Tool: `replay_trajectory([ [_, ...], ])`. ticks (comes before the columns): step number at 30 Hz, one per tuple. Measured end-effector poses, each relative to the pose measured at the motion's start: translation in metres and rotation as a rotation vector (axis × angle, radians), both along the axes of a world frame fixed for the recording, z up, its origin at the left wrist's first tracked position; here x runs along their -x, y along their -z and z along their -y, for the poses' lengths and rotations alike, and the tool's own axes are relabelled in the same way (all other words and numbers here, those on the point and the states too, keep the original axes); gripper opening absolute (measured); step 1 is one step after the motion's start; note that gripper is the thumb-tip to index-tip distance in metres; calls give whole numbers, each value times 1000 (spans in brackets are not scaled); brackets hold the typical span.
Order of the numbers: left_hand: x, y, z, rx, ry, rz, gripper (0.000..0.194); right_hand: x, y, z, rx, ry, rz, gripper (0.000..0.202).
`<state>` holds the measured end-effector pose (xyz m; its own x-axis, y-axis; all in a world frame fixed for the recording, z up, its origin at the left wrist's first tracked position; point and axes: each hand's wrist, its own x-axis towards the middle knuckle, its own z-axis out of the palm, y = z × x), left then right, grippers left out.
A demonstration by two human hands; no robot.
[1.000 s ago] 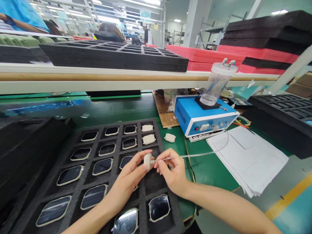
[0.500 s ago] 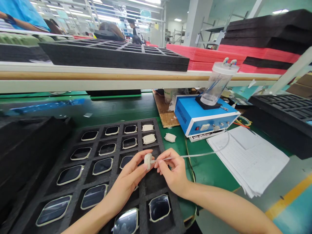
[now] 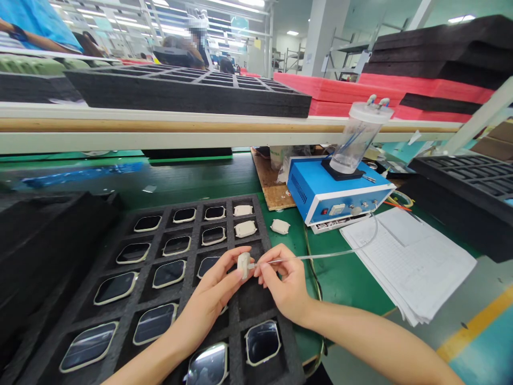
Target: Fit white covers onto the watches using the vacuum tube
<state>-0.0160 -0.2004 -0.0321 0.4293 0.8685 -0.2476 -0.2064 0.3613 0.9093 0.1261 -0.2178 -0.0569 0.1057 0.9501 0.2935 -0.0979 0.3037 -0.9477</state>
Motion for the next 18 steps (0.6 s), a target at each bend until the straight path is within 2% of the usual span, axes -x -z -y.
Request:
replay_trajectory([
  [18,3,4,-1,-15,15,8,31,0,1,-1,5,-6,-11,6],
])
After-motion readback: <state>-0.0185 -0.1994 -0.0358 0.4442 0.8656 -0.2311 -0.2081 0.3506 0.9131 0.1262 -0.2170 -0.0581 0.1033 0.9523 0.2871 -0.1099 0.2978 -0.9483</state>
